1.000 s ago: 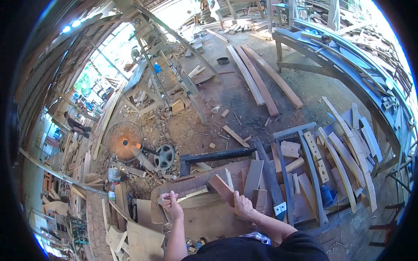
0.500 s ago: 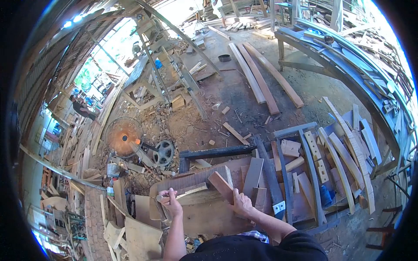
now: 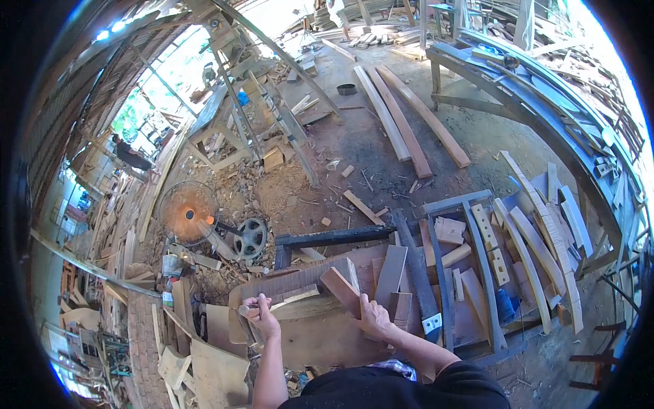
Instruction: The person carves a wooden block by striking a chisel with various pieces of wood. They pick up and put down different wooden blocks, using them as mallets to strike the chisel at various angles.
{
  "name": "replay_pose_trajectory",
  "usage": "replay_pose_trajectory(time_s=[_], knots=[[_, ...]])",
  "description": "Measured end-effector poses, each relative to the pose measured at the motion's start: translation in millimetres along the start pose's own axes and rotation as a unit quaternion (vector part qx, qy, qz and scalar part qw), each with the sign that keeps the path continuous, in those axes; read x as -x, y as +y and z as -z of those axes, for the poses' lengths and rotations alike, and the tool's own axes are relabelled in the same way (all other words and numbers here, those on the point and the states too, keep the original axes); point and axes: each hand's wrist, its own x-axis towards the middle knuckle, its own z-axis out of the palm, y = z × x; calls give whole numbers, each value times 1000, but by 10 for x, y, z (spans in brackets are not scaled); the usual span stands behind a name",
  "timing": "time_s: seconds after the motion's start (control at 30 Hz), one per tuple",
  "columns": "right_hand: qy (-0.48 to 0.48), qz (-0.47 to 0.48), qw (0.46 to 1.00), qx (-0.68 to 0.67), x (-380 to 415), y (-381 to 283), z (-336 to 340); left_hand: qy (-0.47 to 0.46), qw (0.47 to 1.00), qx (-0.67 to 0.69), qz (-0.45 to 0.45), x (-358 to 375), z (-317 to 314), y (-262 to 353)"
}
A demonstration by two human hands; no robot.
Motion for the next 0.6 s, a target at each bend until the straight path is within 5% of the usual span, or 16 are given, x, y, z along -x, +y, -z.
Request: replay_pose_trajectory(time_s=[0.6], knots=[[10, 1, 1000, -5, 27, -31, 36, -3, 1000, -14, -18, 24, -46, 35]])
